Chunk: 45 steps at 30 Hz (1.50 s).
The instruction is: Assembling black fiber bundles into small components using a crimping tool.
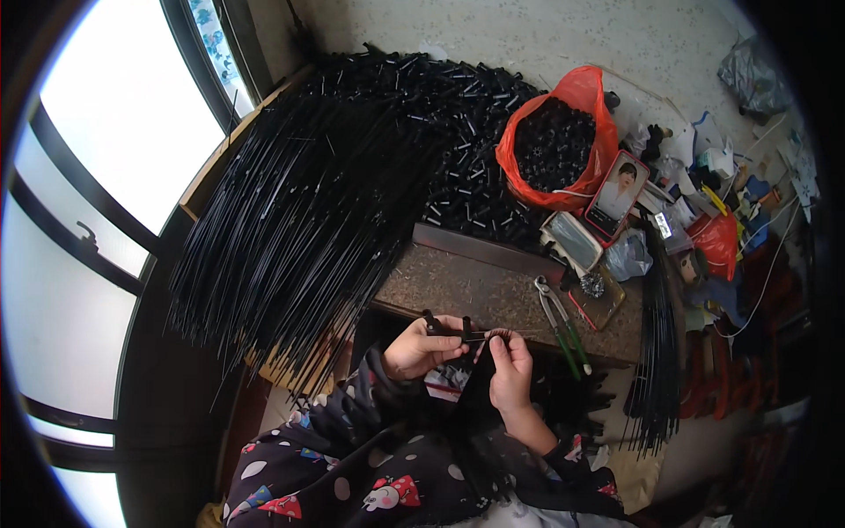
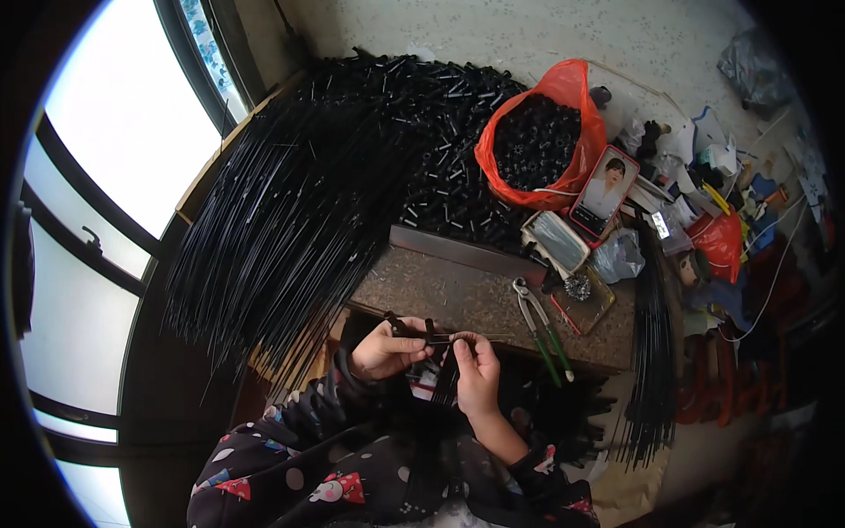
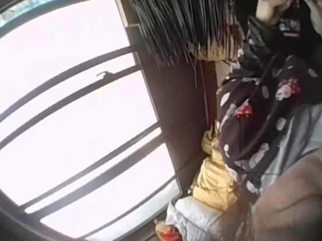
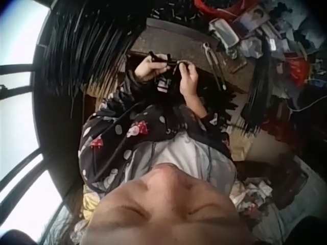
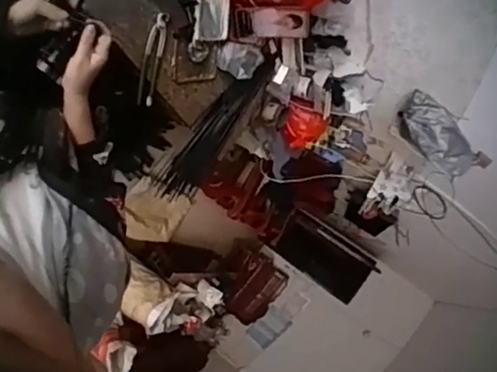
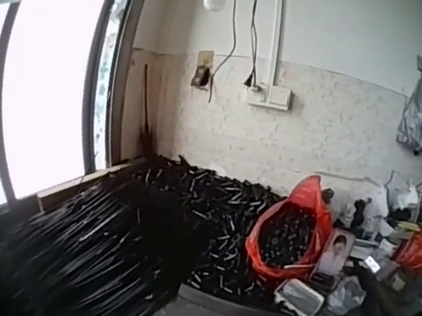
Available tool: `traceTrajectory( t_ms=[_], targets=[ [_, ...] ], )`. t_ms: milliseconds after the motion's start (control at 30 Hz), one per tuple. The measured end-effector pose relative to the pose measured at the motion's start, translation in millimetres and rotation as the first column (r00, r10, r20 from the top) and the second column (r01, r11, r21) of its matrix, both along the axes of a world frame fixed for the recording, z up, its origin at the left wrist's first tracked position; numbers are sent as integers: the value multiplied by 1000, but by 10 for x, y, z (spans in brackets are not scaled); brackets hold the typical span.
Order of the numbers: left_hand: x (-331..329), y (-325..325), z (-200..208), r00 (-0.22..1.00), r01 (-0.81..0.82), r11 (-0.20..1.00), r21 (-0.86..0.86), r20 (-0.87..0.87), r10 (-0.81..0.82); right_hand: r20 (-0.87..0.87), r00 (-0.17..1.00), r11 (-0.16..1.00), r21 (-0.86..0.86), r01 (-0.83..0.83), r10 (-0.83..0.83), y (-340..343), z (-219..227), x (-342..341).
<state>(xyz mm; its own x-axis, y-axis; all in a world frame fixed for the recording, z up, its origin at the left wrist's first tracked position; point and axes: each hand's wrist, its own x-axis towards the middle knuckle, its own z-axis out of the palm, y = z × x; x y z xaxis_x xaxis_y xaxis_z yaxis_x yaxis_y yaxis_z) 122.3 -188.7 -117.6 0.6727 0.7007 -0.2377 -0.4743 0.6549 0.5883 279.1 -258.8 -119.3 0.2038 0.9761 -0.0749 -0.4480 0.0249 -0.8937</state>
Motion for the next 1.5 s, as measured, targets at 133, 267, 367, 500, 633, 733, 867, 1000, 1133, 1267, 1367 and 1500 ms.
traceTrajectory(
  t_ms=[133, 267, 367, 500, 633, 733, 867, 1000, 1133, 1267, 1367, 1500],
  targets=[
    [64, -14, -62, 970, 84, 995, -50, 231, -70, 81, 982, 979, 126, 162, -173, 19, -37, -114],
    [107, 32, -88, 980, 68, 996, -62, 191, -55, 48, 990, 983, 131, 128, -135, -11, -28, -113],
    [134, 37, -102, 979, 74, 997, -2, 190, -73, 50, 988, 982, 125, 141, -148, 3, -16, -100],
    [116, 44, -134, 967, 91, 993, 69, 233, -104, 60, 982, 977, 132, 170, -179, 4, 6, -85],
    [142, 57, -101, 983, 59, 998, -7, 176, -57, 48, 989, 983, 130, 130, -137, -18, -14, -72],
    [145, 58, -141, 970, 65, 993, 94, 227, -85, 60, 994, 985, 153, 84, -94, 5, -21, -91],
    [91, 70, -90, 981, 76, 994, 81, 172, -89, 33, 992, 986, 122, 113, -118, 12, -26, -72],
    [105, 55, -82, 993, 38, 999, -18, 115, -36, 12, 996, 989, 116, 90, -92, 7, -100, -58],
    [129, 71, -107, 965, 52, 992, 115, 250, -80, 26, 998, 990, 128, 54, -57, 13, -27, -86],
    [59, 76, -77, 985, 56, 994, 91, 156, -70, 18, 998, 991, 117, 65, -68, 31, -11, -94],
    [65, 75, -74, 992, 41, 998, 50, 115, -46, 0, 999, 993, 108, 40, -40, 22, -73, -80],
    [89, 66, -57, 992, 14, 992, 125, 120, -29, 2, 1000, 994, 110, 14, -15, 27, -53, -87]
  ],
)
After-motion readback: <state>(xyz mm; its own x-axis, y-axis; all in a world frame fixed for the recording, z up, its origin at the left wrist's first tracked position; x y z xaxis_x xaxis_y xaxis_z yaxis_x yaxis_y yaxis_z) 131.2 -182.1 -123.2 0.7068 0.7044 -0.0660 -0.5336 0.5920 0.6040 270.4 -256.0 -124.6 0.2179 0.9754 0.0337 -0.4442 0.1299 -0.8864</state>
